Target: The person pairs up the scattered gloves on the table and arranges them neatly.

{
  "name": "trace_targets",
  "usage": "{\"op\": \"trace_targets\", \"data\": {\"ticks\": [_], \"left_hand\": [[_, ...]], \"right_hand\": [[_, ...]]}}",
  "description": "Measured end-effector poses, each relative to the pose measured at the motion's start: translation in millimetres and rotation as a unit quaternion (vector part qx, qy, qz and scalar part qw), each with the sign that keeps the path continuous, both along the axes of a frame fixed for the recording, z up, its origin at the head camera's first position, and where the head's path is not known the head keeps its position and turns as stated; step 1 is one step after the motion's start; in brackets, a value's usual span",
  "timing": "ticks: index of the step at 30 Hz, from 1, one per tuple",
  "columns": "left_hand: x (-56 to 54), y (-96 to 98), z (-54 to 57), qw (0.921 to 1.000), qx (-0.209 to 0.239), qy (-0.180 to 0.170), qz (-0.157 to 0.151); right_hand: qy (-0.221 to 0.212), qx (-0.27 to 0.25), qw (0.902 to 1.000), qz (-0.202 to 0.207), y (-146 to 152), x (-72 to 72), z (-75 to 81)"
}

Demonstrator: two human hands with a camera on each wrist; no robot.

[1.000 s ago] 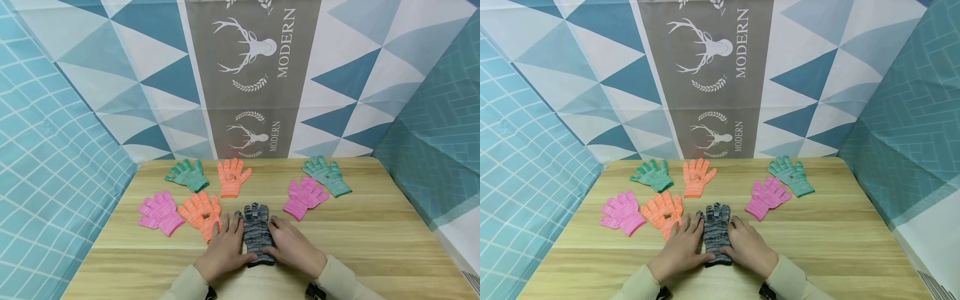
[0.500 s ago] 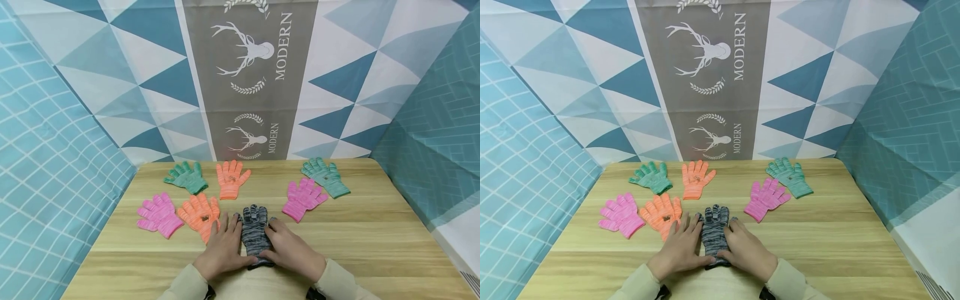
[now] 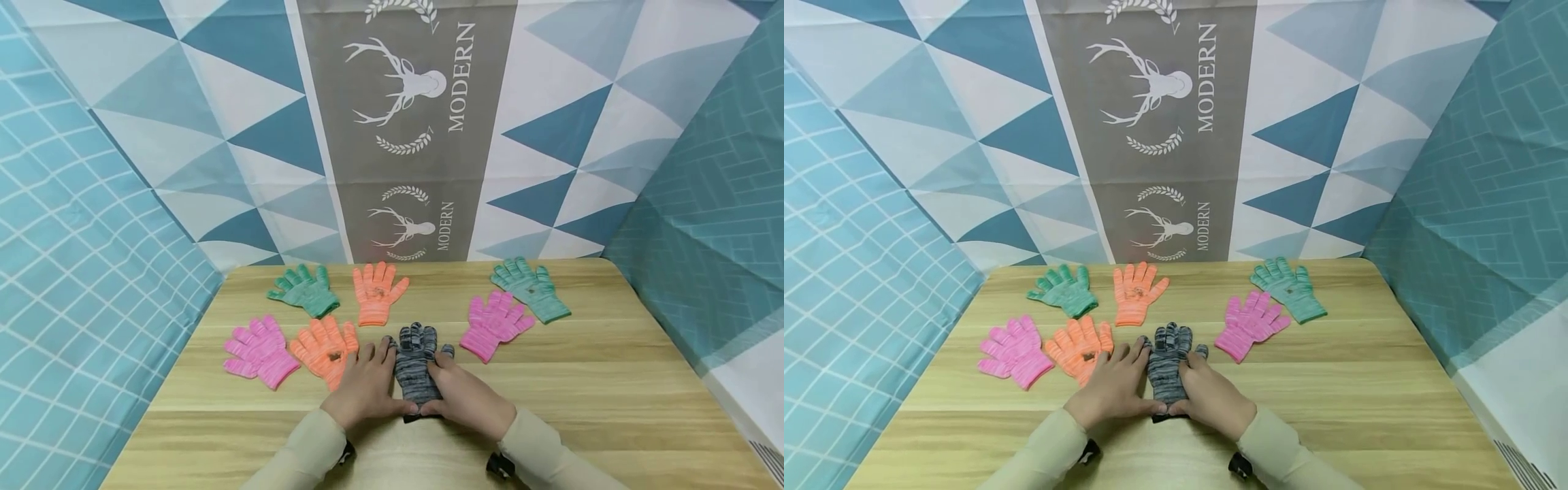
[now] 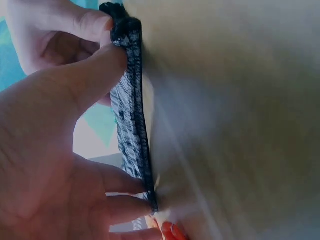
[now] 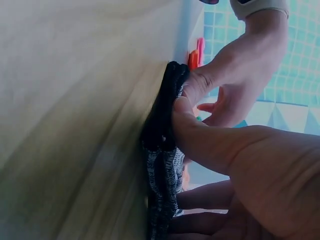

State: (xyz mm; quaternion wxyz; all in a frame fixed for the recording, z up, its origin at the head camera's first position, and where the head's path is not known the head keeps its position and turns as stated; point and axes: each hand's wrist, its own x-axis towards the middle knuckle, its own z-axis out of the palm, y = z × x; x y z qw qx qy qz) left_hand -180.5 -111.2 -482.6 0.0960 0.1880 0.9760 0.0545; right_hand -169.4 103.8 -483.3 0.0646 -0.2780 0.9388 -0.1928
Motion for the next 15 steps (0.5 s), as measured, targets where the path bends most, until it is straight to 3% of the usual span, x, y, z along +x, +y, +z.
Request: {"op": "trace_targets", "data": {"ticks": [10,15], "left_hand": [[-9.7,0.3,3.4,0.9999,0.001,-0.009,-0.006],[-18.9,2.5,6.6,0.9999,-0.009,-0.005,-0.009]], "right_hand": [[-0.045,-0.005,0.9987,-0.024,1.4,-9.9,-1.9],[-0.025,0.006,0.9995,-0.019,-0.9,-17.2,2.8]]}}
